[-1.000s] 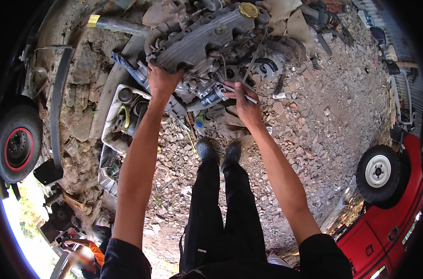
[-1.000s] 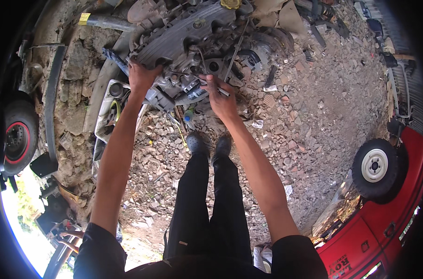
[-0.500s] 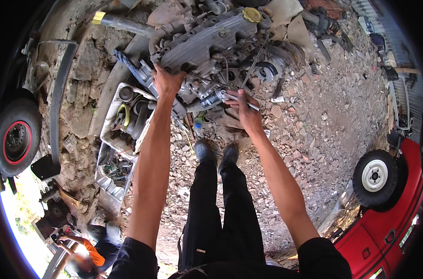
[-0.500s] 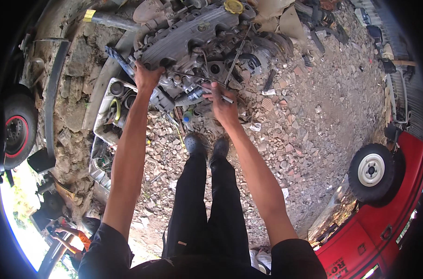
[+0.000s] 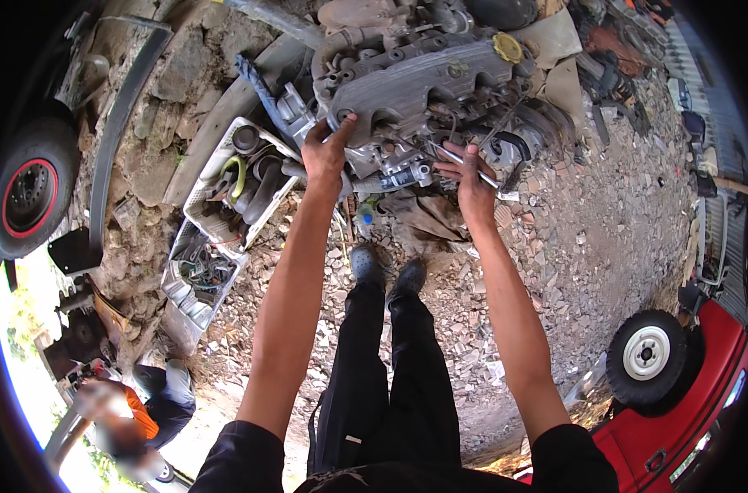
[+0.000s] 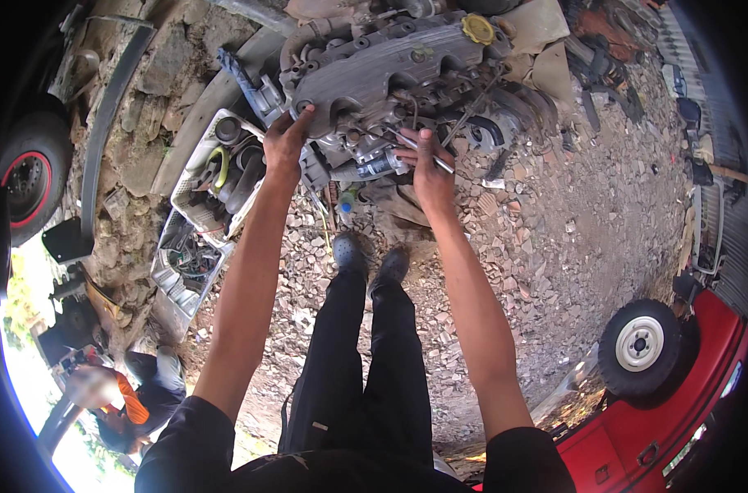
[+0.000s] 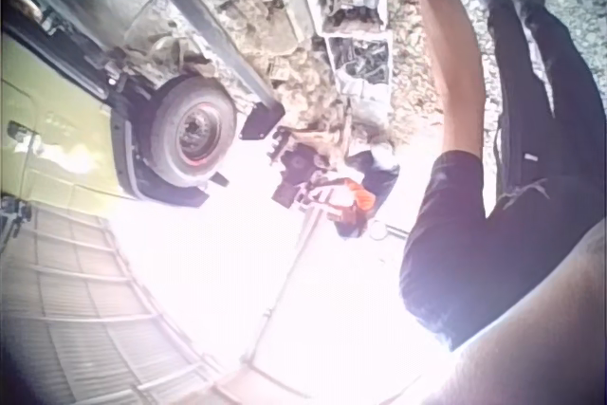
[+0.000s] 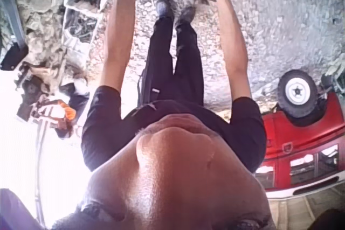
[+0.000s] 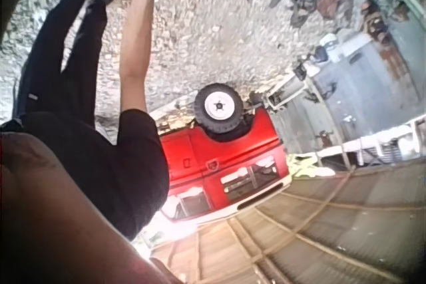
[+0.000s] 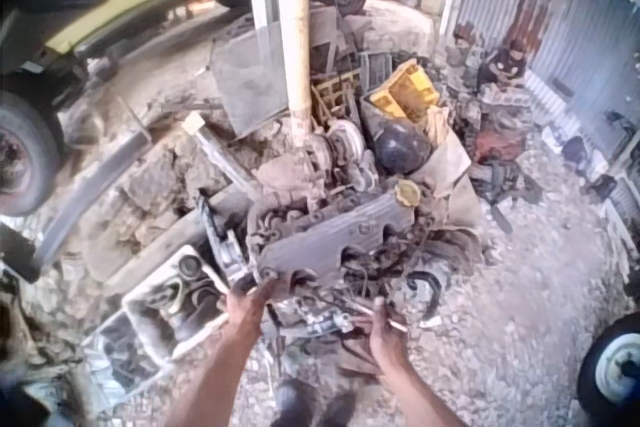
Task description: The person wipes the exterior and internal surfaces of an engine block with a cloth, pours liquid from a plastic bottle onto the components, and uses a wrench and a marker on the engine parts.
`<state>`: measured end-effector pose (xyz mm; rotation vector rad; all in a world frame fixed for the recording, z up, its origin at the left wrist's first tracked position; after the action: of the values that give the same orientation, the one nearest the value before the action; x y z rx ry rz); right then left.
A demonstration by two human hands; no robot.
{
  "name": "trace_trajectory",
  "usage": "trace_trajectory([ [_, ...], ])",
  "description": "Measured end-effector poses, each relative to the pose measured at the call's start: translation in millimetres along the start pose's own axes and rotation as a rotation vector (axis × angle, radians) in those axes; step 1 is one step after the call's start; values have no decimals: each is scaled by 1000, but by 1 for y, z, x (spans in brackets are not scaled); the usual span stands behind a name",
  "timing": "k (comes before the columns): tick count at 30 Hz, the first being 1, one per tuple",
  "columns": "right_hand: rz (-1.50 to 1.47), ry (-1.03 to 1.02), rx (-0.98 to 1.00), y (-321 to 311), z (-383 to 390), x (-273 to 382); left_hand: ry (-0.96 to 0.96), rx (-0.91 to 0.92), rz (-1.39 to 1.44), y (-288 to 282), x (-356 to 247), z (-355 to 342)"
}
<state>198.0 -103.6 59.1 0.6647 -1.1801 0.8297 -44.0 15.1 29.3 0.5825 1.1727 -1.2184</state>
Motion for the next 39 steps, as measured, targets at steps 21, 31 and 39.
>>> trace_trajectory([
  [21, -42, 19, -119, 3, 34, -22, -178, 94, -149, -4, -14, -17],
  [31, -95, 6, -147, 9, 39, -12, -275, 63, -332, 6, -23, -31],
  [39, -141, 32, -194, -1, 38, -16, -317, 133, -141, 6, -22, -32],
])
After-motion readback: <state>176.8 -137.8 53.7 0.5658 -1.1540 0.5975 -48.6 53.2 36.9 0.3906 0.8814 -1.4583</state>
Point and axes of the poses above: each hand's wrist, its own z-axis away from the middle knuckle, its own y-axis out of the palm, x = y × z, the point moved 4 cm from there along -z, towards the middle knuckle, and after that the axes turned 11 degrees about -x, right-handed, at the moved point
